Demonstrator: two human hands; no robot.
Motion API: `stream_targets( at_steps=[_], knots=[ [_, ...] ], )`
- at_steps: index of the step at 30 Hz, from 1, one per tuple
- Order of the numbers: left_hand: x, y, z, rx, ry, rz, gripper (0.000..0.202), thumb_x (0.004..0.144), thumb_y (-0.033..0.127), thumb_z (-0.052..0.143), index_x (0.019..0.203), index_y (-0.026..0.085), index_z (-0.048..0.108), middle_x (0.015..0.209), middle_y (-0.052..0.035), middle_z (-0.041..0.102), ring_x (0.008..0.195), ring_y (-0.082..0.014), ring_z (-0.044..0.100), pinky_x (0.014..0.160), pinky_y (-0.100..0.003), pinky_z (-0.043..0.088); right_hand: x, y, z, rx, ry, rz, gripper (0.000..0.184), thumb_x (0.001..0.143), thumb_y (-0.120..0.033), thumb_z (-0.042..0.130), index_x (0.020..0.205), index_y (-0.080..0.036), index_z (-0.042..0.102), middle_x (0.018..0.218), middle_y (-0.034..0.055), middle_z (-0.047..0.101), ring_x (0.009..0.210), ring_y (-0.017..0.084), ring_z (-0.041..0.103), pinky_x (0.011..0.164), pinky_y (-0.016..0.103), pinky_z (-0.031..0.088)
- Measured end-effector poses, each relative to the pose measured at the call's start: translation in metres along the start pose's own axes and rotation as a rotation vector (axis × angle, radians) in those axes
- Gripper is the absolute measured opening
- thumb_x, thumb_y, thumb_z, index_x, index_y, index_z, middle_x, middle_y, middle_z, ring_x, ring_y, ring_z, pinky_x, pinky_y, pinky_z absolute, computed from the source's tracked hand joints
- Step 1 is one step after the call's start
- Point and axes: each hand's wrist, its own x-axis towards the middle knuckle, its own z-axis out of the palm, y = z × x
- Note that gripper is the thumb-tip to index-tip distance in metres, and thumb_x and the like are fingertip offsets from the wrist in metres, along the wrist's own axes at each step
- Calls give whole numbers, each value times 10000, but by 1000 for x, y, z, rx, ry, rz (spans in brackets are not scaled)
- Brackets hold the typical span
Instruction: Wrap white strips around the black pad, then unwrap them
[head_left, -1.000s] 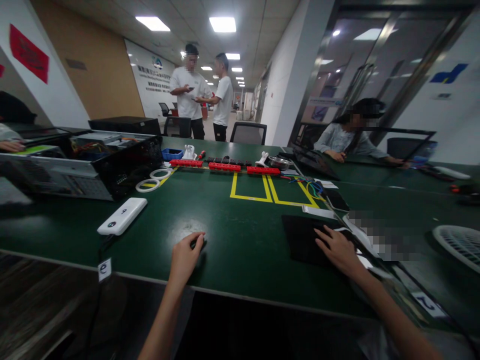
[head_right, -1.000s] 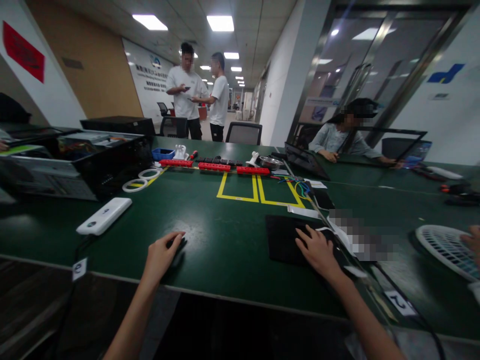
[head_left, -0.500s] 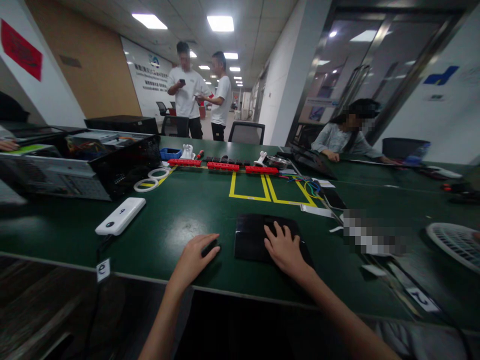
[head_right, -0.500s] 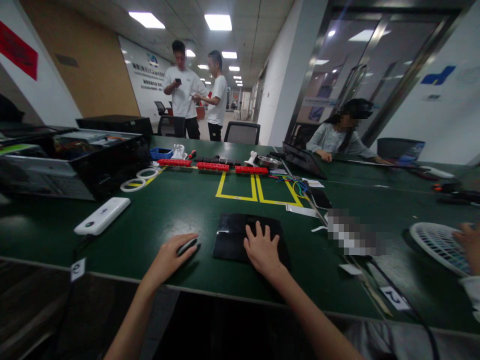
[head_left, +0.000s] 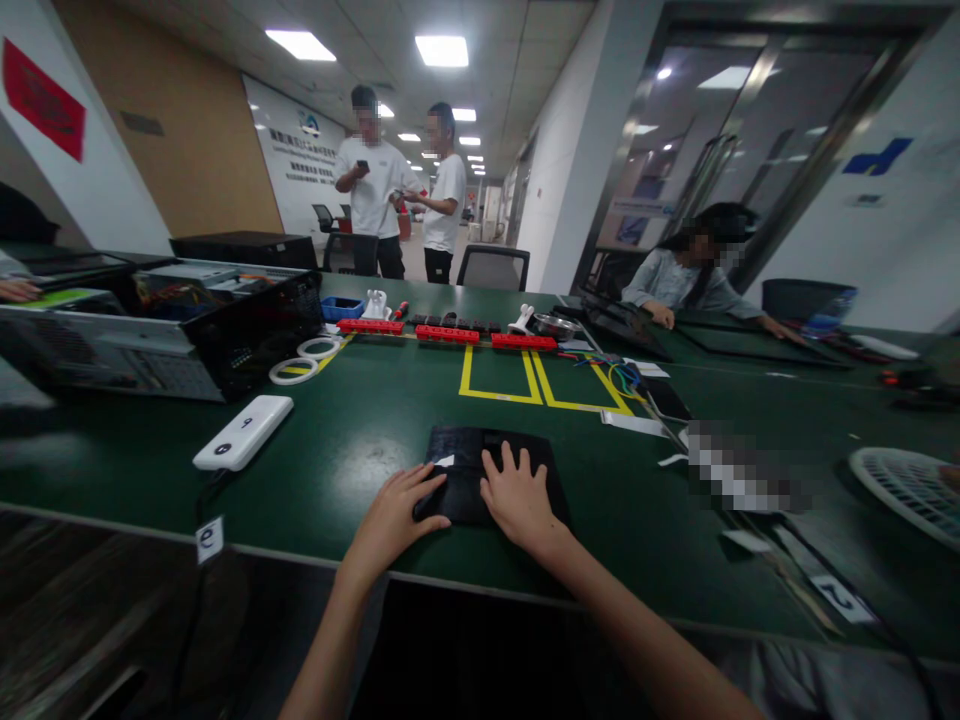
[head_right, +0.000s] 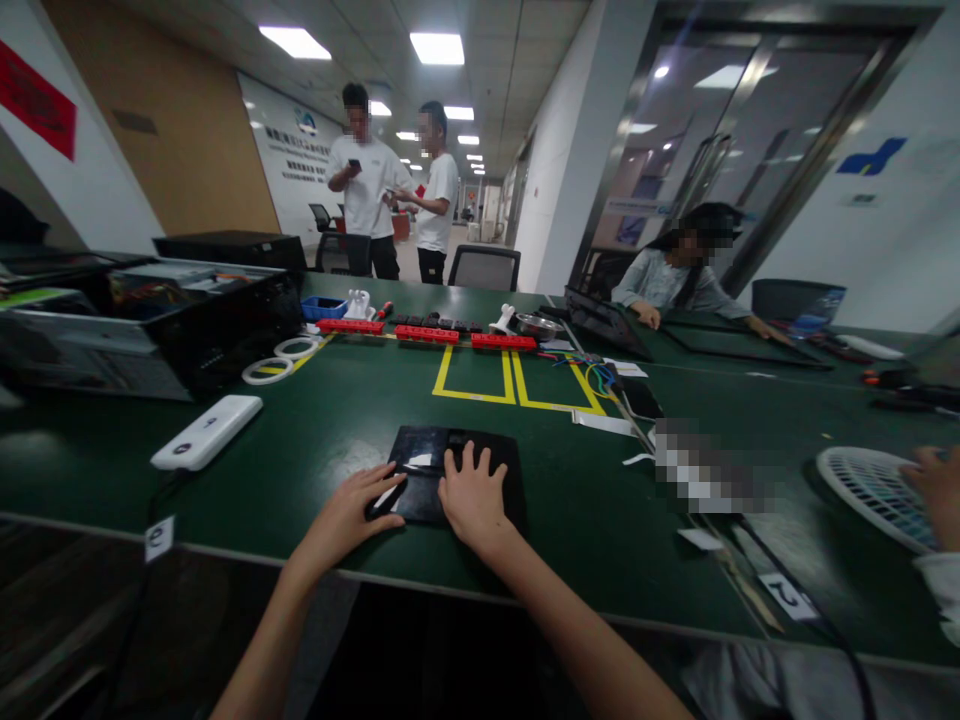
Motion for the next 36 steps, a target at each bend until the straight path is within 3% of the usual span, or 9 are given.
stream_targets(
  at_steps=[4,7,11,14,17,20,29,33,36],
  knots=[
    [0,-1,0,-6,-2,7,512,724,390,697,1209,268,587,1344,-92,520,1250,-251,465,1062,-452,290,-2,19,-7,107,-32,-93,521,892,-376,349,1380,-199,391,1419,162,383,1258,371,356,932,584,332],
    [0,1,-2,-16,-34,-16,500,736,390,685,1211,275,583,1362,-91,497,1268,-245,443,1070,-453,265,-5,50,-13,170,67,-155,494,886,-324,361,1351,-171,429,1357,145,462,1225,277,419,986,466,347],
    [0,3,-4,-27,-57,-19,509,747,386,679,1230,271,567,1378,-99,469,1282,-237,425,1081,-445,243,-13,117,-16,9,289,71,438,867,-273,365,1271,-178,505,1252,144,534,1127,284,478,895,442,416],
    [0,3,-3,-28,-65,-17,513,756,374,674,1243,266,556,1382,-103,457,1290,-234,411,1090,-443,228,-26,175,-15,-198,329,318,431,859,-252,364,1243,-132,520,1151,198,560,1019,335,508,780,468,443],
    [0,3,-3,-37,-73,-13,510,768,371,664,1256,287,541,1389,-95,444,1294,-242,403,1091,-464,220,-39,226,-10,-327,265,447,380,836,-222,411,1144,-77,578,1055,233,573,986,357,521,745,462,442],
    [0,3,-2,-26,-73,3,513,774,374,660,1261,272,539,1388,-111,439,1291,-254,406,1088,-474,227,-47,257,-3,-394,158,456,316,823,-188,406,1021,-86,631,995,222,592,937,346,553,709,448,448],
    [0,5,-1,-12,-54,3,499,777,390,654,1252,283,546,1386,-83,459,1290,-246,410,1086,-459,245,-41,269,-5,-327,73,407,328,811,-66,316,816,-103,642,849,192,623,778,284,611,592,355,428],
    [1,5,2,12,-70,-36,510,786,413,640,1268,288,529,1402,-71,442,1302,-244,394,1085,-448,249,-42,266,-15,-306,127,391,292,814,-68,345,763,-128,626,805,175,621,736,265,610,562,335,407],
    [2,3,4,15,-59,-34,519,787,432,632,1273,284,527,1403,-70,445,1297,-246,402,1086,-442,252,-42,259,-27,-267,266,331,292,823,-101,348,820,-149,637,834,171,616,751,274,597,556,351,401]
  ],
)
